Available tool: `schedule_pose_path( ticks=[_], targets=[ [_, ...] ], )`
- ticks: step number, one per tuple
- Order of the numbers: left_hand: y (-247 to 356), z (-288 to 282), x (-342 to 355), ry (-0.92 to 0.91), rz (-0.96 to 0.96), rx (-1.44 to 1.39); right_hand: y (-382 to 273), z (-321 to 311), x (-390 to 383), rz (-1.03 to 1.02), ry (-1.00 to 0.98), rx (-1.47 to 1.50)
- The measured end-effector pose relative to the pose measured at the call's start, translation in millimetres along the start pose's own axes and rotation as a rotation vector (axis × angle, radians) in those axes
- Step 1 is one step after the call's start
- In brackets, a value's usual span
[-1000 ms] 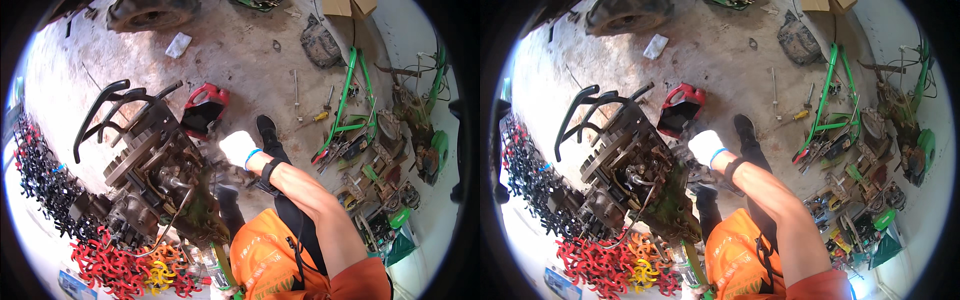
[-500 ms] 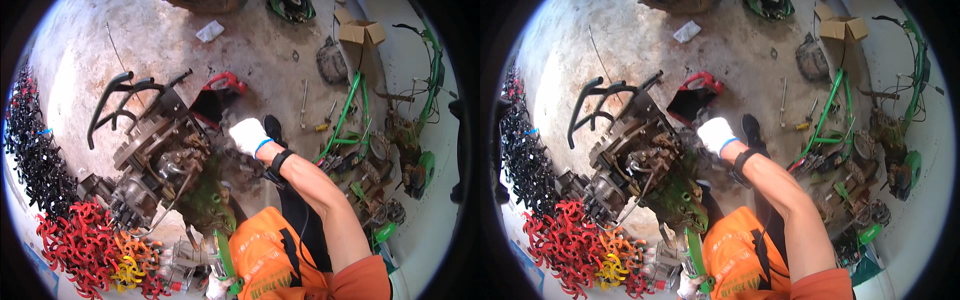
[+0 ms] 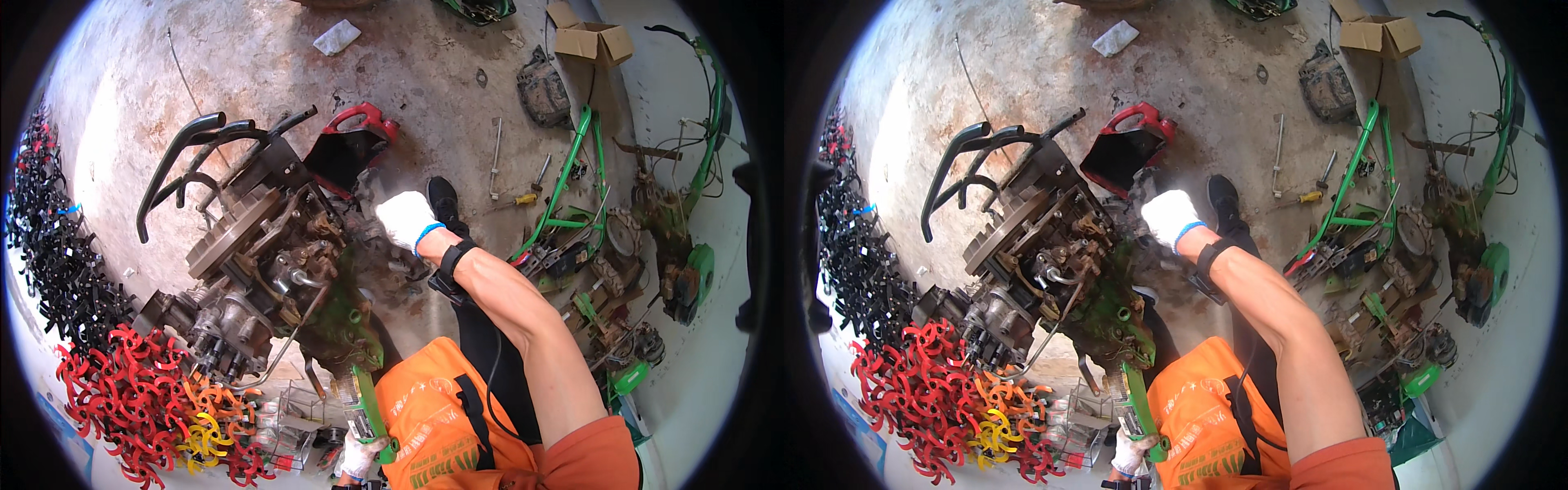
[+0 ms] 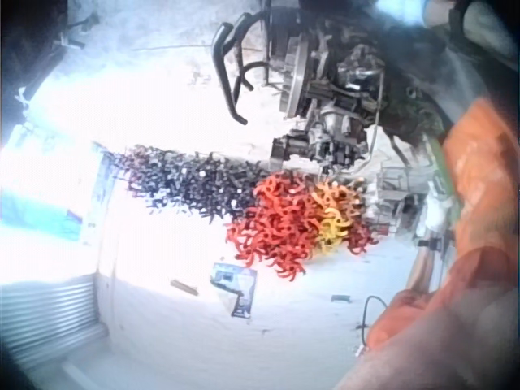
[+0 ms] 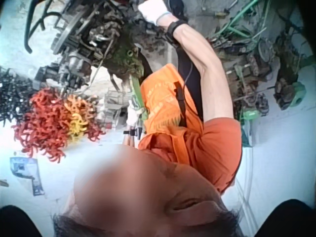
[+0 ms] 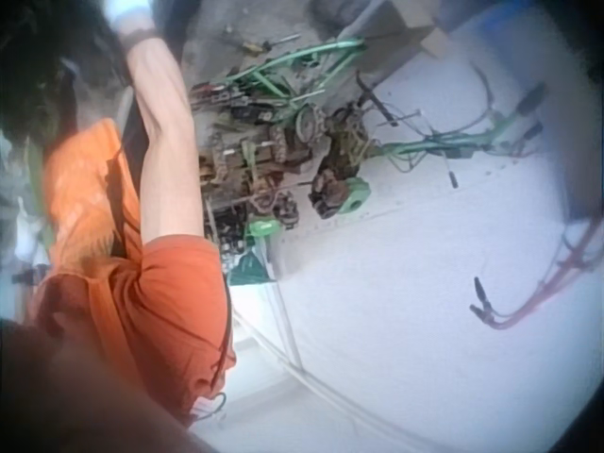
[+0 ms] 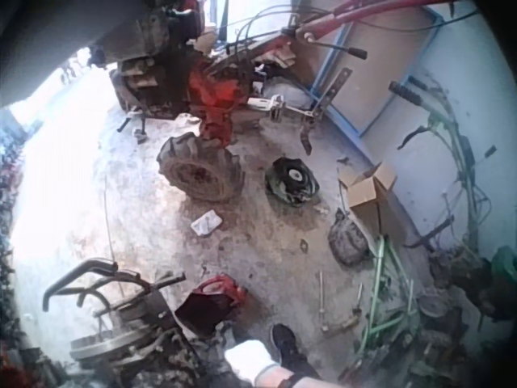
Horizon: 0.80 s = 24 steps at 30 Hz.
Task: The person disassembles a metal bracket using a cordless impact driver, then cleans the engine block with a cloth and pours liquid from a green bottle into the engine. The person also handles a red fuel container and places it on the floor.
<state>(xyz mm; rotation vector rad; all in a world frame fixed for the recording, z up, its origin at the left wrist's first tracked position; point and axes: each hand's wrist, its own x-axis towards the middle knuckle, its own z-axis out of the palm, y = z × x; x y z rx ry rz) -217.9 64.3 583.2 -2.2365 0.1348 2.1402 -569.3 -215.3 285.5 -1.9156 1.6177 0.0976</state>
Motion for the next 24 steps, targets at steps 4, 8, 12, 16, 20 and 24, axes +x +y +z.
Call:
schedule_pose_path(
  ticks=[4, 8, 12, 16, 20, 24],
  targets=[
    [-16.1, 9.7, 8.6, -0.018, 0.031, 0.004, 11.0, 11.5, -4.2, -0.008, 0.049, 0.0],
    [-20.4, 20.7, 9.0, -0.001, 0.066, -0.047, 18.3, 16.9, -6.9, -0.024, 0.048, 0.031],
    [-22.5, 22.2, 13.7, 0.053, 0.032, 0.012, 20.4, 18.4, -7.1, -0.019, 0.028, 0.037],
    [-27.0, 20.9, 14.7, 0.059, 0.064, 0.001, 21.5, 21.4, -7.3, -0.003, 0.024, 0.05],
    [-28.2, 18.9, 13.7, 0.003, 0.121, -0.087, 23.3, 24.4, -5.1, -0.01, 0.04, 0.037],
    [-27.2, 14.2, 13.5, 0.039, 0.16, 0.065, 23.5, 19.0, -4.1, -0.053, -0.051, 0.046]
  ],
)
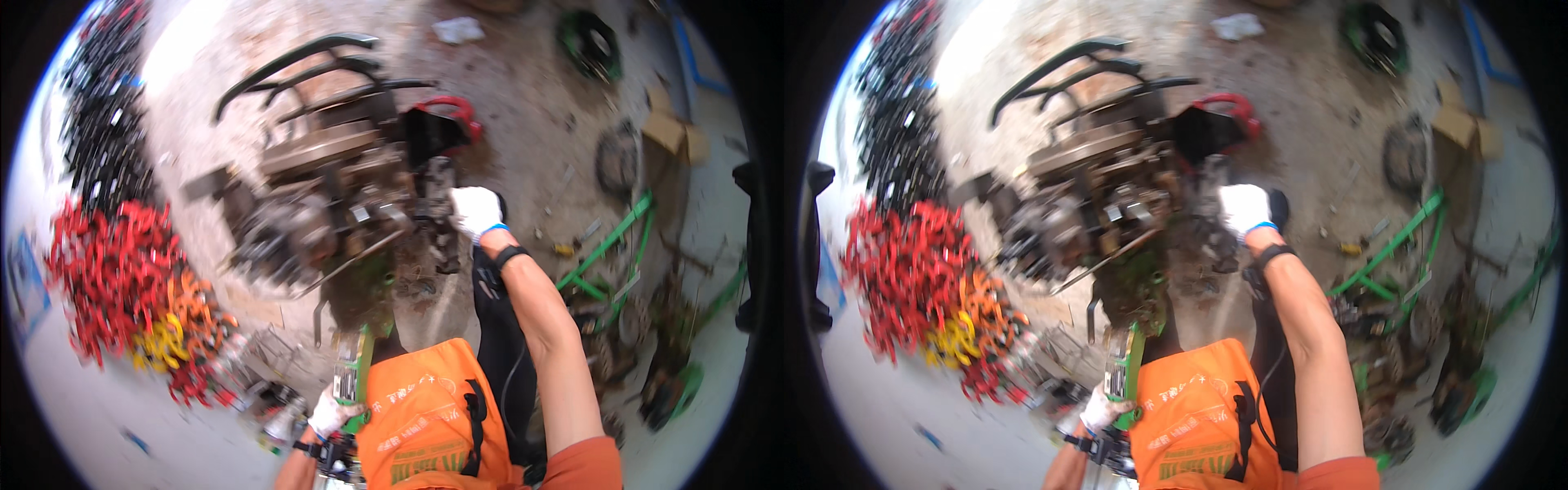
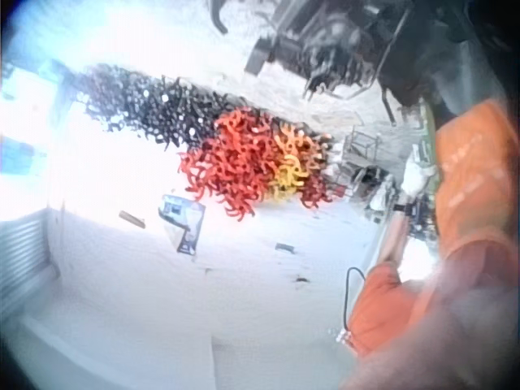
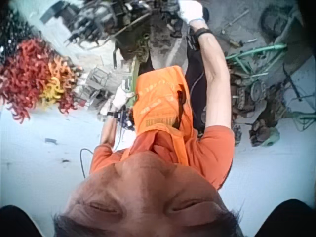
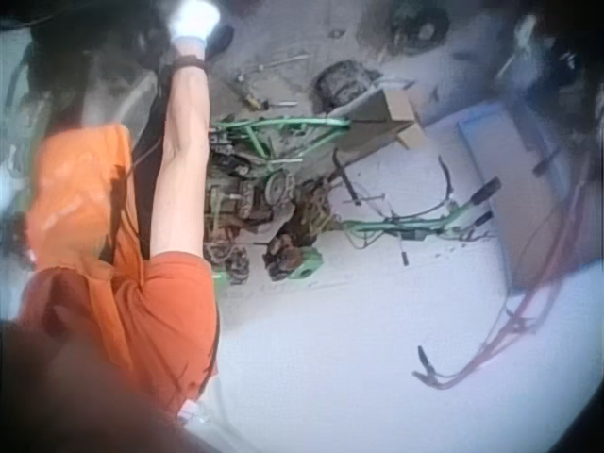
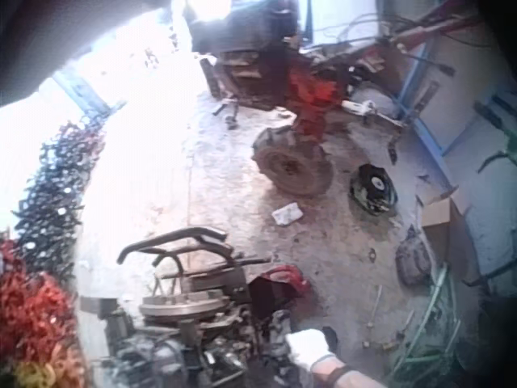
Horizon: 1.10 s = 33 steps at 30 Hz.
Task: The person disassembles a metal bracket using a cordless impact driver, then cleans the engine block with a cloth and pours liquid from a green bottle into the engine. The person also handles a red fuel container and places it on the floor.
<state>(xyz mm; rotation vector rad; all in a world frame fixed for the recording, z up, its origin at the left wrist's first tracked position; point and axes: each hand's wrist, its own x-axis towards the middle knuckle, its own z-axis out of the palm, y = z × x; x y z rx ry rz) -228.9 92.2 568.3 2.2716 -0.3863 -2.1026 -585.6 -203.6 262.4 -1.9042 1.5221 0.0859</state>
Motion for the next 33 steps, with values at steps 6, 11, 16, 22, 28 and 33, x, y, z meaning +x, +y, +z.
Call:
schedule_pose_path(
  ticks=[6, 11, 16, 22, 28, 33],
  targets=[
    [-2.5, -10.3, -1.9, 0.031, -0.004, 0.184, -8.4, -12.6, -13.3, -0.069, 0.063, -0.228],
    [-19.5, -28.0, 7.6, -0.212, -0.019, 0.027, -48.6, -9.3, -70.8, 0.018, 0.198, -0.342],
    [-48.6, -30.3, 31.4, -0.396, 0.213, -0.33, -119.8, 1.2, -189.9, 0.387, -0.088, 0.45],
    [-64.5, -22.6, 45.4, -0.508, 0.208, -0.449, -215.1, 33.7, -288.8, 0.439, -0.4, 0.935],
    [-63.9, -24.5, 49.8, -0.505, 0.235, -0.485, -294.7, 53.1, -280.3, 0.889, -0.349, 1.594],
    [-63.4, -23.3, 41.7, -0.4, 0.2, -0.442, -310.5, 49.3, -268.0, 0.911, -0.36, 1.583]
  ],
)
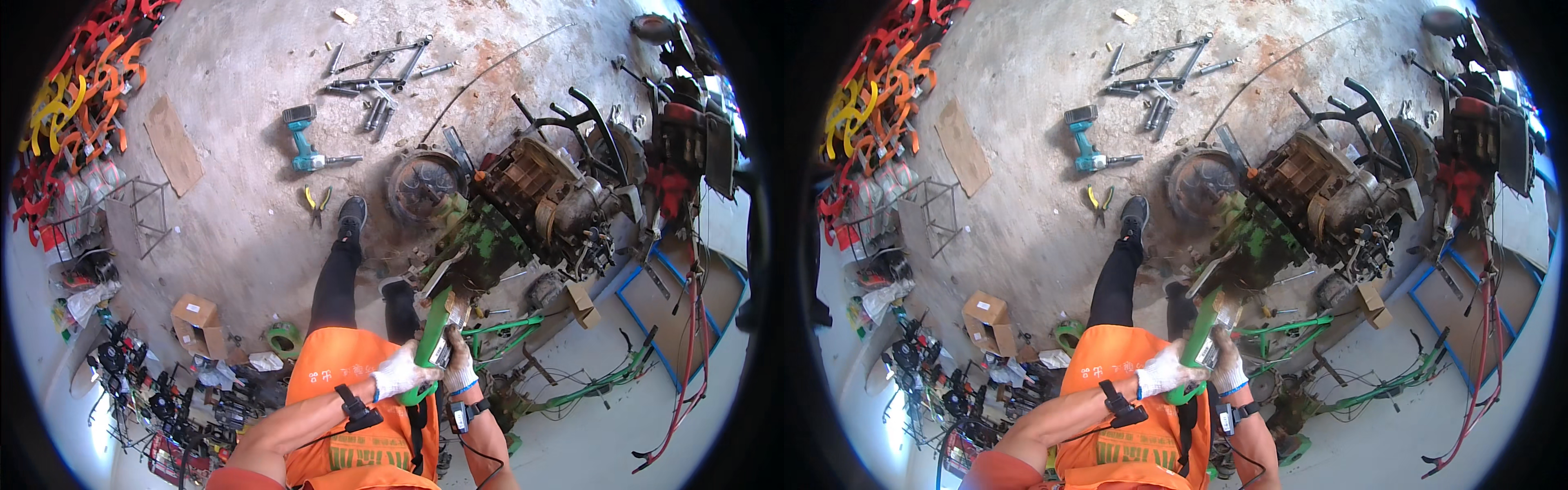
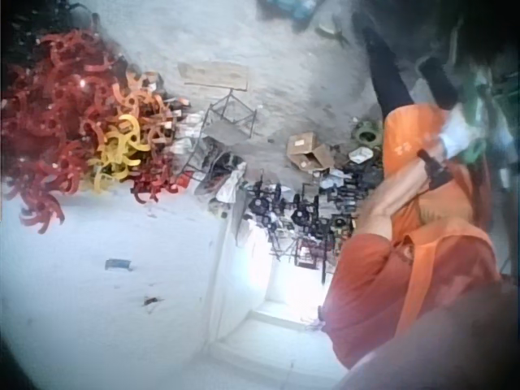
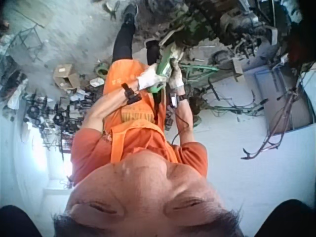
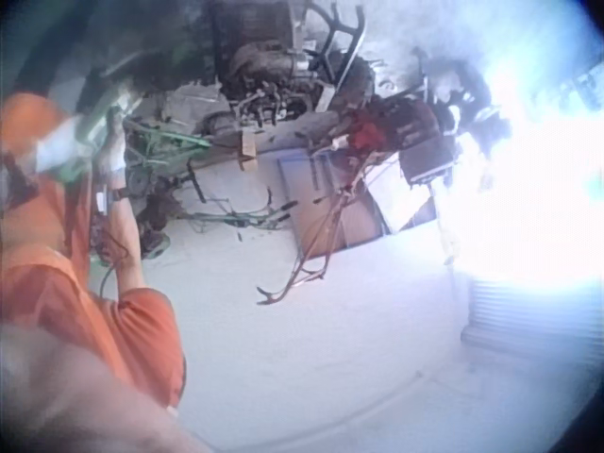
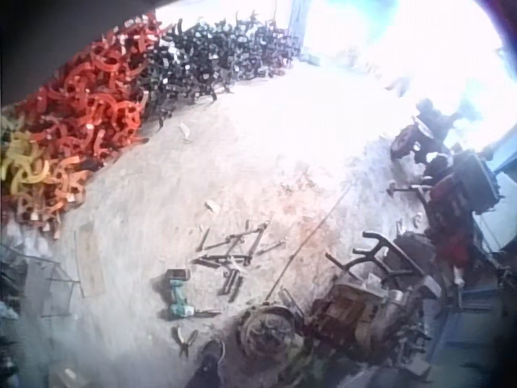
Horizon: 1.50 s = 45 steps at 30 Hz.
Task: The person disassembles a metal bracket using a cordless impact driver, then cleans the engine block with a cloth and pours liquid from a green bottle into the engine. The person also handles a red fuel container and places it on the floor.
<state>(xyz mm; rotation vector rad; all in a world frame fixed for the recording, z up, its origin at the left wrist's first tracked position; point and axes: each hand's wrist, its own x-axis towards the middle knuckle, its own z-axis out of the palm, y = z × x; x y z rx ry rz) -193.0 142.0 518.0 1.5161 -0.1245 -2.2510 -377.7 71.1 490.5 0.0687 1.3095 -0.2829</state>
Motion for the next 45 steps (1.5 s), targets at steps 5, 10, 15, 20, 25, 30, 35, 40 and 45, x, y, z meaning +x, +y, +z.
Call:
schedule_pose_path(
  ticks=[5, 10, 15, 20, 25, 30, 35, 40, 45],
  targets=[
    [10.8, 10.3, -14.3, 0.12, -0.081, 0.103, 1.0, -3.3, -4.0, -0.046, 0.01, -0.078],
    [18.1, 14.0, -15.6, 0.138, -0.084, 0.148, 0.0, -5.3, -3.2, -0.014, 0.044, -0.053],
    [9.2, 30.9, -11.9, 0.148, -0.049, 0.119, 0.0, -16.1, -6.5, -0.067, 0.104, -0.076],
    [4.8, 35.0, -10.1, 0.157, -0.034, 0.016, -1.4, -17.2, -3.4, -0.039, -0.002, -0.047],
    [-5.7, 19.1, -5.4, 0.134, 0.004, -0.065, 2.7, 8.6, -0.9, 0.02, -0.005, 0.009],
    [-14.2, 17.7, 2.6, 0.007, 0.062, -0.274, 0.5, 17.5, -3.4, -0.026, 0.049, -0.068],
    [28.4, 2.6, -8.5, 0.065, 0.041, 0.452, 9.4, 7.8, 9.4, -0.059, 0.082, -0.196],
    [148.9, -14.9, -38.1, -0.073, 0.127, 1.36, 7.0, 17.4, 6.8, -0.122, 0.112, -0.24],
    [263.6, 65.5, -137.1, -0.166, 0.763, 0.376, -13.7, 43.0, -33.3, -0.35, 0.02, -0.44]
  ],
)
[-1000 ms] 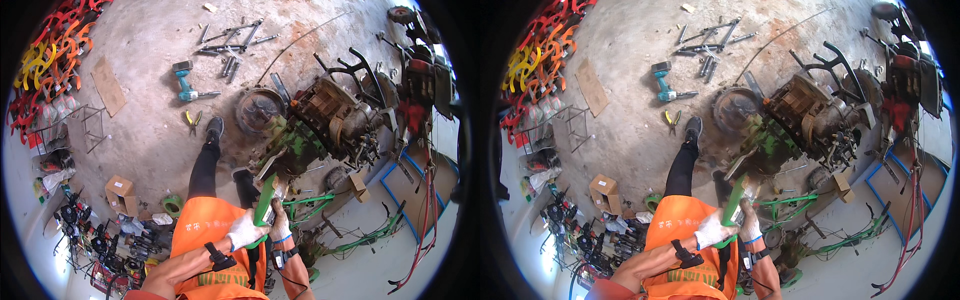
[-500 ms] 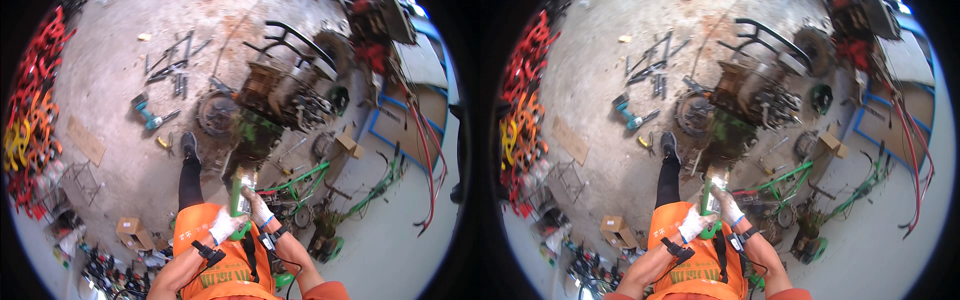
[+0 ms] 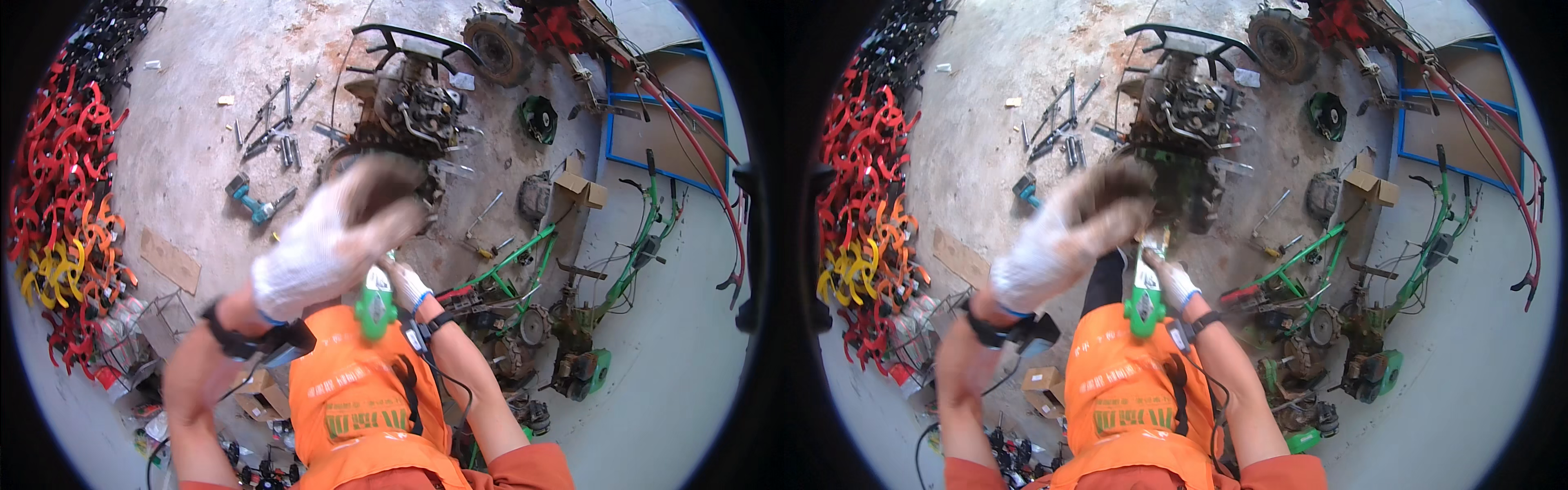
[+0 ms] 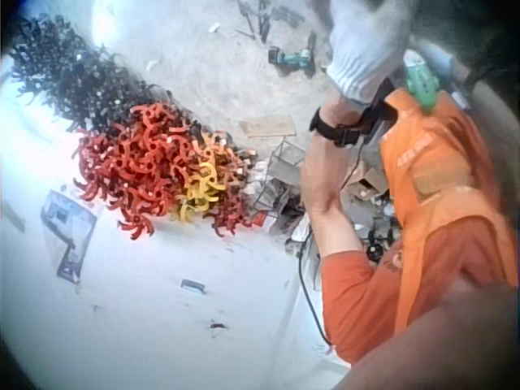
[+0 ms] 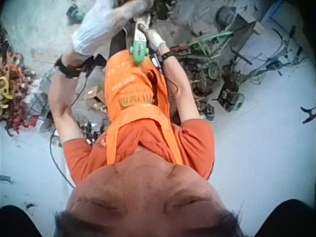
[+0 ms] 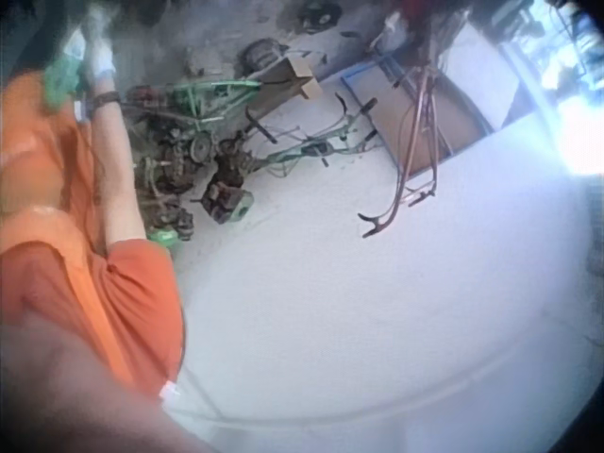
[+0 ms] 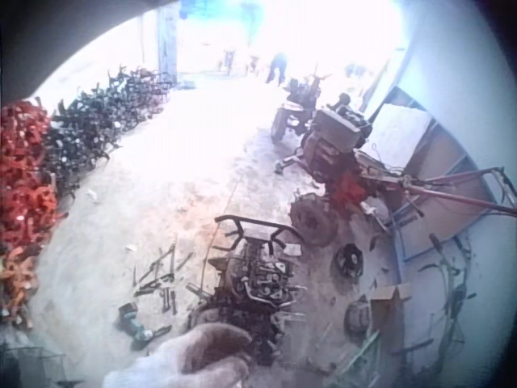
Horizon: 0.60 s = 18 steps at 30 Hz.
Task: The person disassembles a metal bracket using a cordless impact driver, then cleans the engine block with a cloth and pours liquid from a green bottle into the engine. The person also handles a red fuel container and places it on the floor.
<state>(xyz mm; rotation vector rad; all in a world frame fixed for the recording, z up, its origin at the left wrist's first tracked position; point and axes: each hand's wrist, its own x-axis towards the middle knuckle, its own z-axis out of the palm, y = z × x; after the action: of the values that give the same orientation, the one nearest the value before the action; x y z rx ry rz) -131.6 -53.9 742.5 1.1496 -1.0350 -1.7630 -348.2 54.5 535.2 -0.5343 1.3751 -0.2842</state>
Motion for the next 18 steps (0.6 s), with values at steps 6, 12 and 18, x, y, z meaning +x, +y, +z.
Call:
schedule_pose_path(
  ticks=[6, 12, 18],
  targets=[
    [149.6, 118.3, -45.8, -0.676, 0.296, 0.578, 14.7, -10.9, -52.7, 0.091, -0.148, 0.332],
    [175.7, 190.8, -89.7, -0.818, 0.237, 0.874, 83.1, -13.7, -31.5, -0.017, -0.187, 0.415],
    [155.0, 212.8, -99.9, -0.74, 0.199, 0.894, 129.7, -55.6, -24.8, -0.117, -0.171, 0.401]
  ],
)
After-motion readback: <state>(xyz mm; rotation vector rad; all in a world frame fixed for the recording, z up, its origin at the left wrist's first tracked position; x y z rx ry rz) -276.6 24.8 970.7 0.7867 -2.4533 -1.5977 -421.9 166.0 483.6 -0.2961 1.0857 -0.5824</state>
